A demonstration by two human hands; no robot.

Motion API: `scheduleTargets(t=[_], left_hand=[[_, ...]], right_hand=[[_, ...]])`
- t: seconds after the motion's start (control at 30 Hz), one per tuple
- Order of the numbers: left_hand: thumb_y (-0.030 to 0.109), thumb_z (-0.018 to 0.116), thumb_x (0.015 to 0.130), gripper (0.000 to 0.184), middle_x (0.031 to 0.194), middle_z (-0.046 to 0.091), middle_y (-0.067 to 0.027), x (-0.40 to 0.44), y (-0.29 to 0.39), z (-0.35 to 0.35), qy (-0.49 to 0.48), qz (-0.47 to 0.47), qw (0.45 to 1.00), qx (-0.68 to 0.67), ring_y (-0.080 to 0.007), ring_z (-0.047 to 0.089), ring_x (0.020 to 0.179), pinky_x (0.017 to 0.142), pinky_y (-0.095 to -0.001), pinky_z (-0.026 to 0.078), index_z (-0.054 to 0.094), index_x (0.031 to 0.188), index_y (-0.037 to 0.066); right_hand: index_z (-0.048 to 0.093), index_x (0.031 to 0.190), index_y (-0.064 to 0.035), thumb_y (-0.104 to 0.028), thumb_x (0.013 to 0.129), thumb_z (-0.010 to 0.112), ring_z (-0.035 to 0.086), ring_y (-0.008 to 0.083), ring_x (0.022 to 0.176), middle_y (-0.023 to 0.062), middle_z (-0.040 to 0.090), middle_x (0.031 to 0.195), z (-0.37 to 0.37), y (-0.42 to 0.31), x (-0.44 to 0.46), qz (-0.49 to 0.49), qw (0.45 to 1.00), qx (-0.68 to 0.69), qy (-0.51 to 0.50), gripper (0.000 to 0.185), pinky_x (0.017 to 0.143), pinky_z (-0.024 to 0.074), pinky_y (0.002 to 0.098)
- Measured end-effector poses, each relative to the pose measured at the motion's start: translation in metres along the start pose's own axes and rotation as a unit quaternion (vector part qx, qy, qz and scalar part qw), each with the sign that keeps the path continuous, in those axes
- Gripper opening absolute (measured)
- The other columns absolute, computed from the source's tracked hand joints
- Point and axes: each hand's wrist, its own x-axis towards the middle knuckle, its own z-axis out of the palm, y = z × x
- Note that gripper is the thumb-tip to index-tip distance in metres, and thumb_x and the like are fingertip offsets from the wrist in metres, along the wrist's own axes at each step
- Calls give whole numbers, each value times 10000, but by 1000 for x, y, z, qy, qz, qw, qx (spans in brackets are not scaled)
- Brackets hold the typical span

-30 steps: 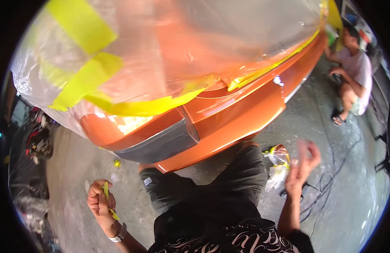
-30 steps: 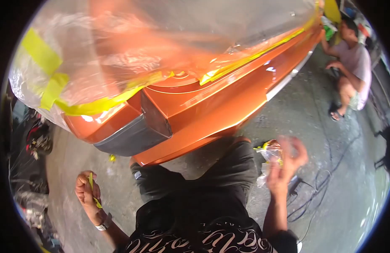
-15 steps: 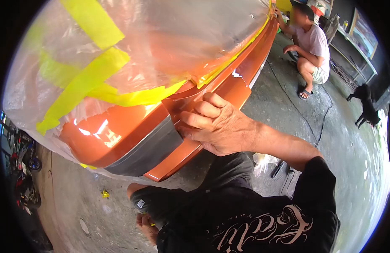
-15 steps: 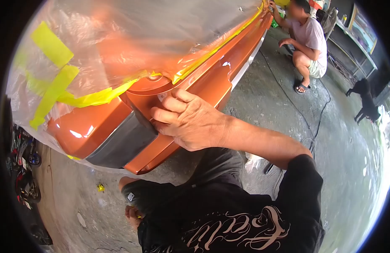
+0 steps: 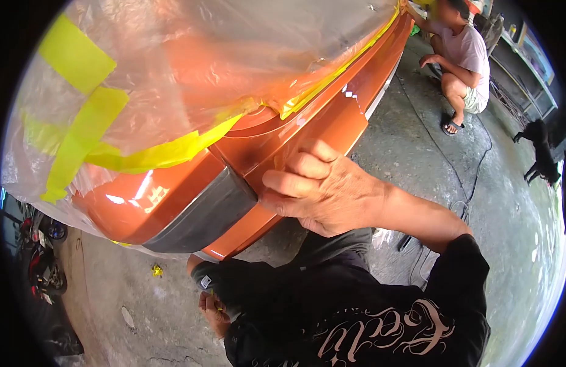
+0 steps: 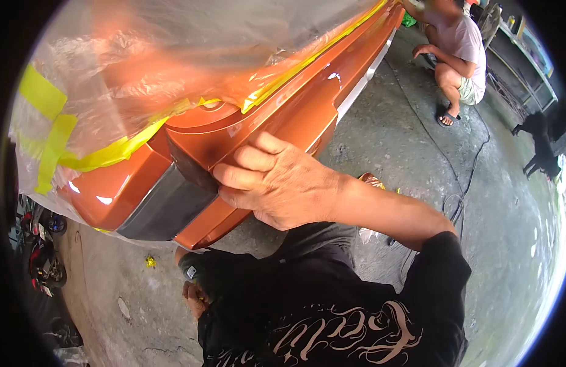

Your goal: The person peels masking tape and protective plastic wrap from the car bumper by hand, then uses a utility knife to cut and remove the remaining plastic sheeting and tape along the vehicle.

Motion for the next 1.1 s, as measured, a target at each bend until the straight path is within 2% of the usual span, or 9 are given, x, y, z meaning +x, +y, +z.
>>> scheduleTargets(t=[0.33,0.4,0.5,0.57,0.67,0.77,0.9,1.0,1.1], left_hand=[[127,564,914,81,656,466,21,-9,3,8,-8,34,999,2,-53,385,462,424,-209,319,529,869,69],[121,545,929,72,667,471,19,-9,5,7,-16,41,999,-17,-55,393,471,435,-204,326,532,892,60],[146,521,966,99,683,463,25,-3,21,-2,-46,75,996,18,-48,392,485,445,-199,318,543,962,51],[176,506,996,123,681,452,32,-6,55,-5,-38,25,995,-84,-42,377,479,435,-204,309,557,998,64],[221,503,1023,143,676,462,22,0,99,-13,-67,113,985,-116,-46,359,459,386,-211,301,551,960,101],[303,516,1030,265,746,505,-9,-2,156,-3,-150,214,957,-124,-41,328,463,382,-196,288,499,868,94],[345,538,1019,312,812,528,-55,-21,222,33,-117,309,937,-115,-39,314,460,387,-180,302,469,856,88],[401,575,1003,377,853,534,-91,-30,255,51,-163,379,908,-72,-38,296,457,390,-174,314,434,836,94],[399,603,1006,438,727,456,-45,-43,276,69,-206,398,888,-102,-39,277,465,402,-175,303,372,767,113]], right_hand=[[677,1197,-154,-206,661,683,474,247,1007,32,522,1184,-10,-4,-4,38,998,43,21,538,902,381,408],[676,1160,-104,-164,689,717,474,247,1003,58,537,1205,-26,3,-9,52,997,49,39,477,827,360,384],[661,1163,-62,-32,821,660,527,272,917,104,562,1112,-35,10,-9,121,974,58,183,343,796,433,390],[655,1156,-45,14,824,656,555,277,891,119,566,1085,-29,18,-8,130,959,74,243,337,761,460,376],[616,1176,-3,73,828,687,619,290,832,152,574,1037,-28,30,-2,116,937,94,315,364,660,504,345],[539,1247,0,-67,787,823,612,286,960,166,591,1095,-29,30,19,127,924,37,359,545,798,506,353],[561,1269,-29,-185,701,894,556,325,1079,180,523,1231,-34,23,45,56,931,-36,359,676,890,481,420],[569,1260,-30,-167,683,896,563,341,1079,184,529,1224,-41,20,62,41,934,-76,346,677,890,482,415],[592,1236,-60,-122,675,851,545,327,1040,150,523,1232,-55,30,65,34,938,-30,344,621,854,458,432]])
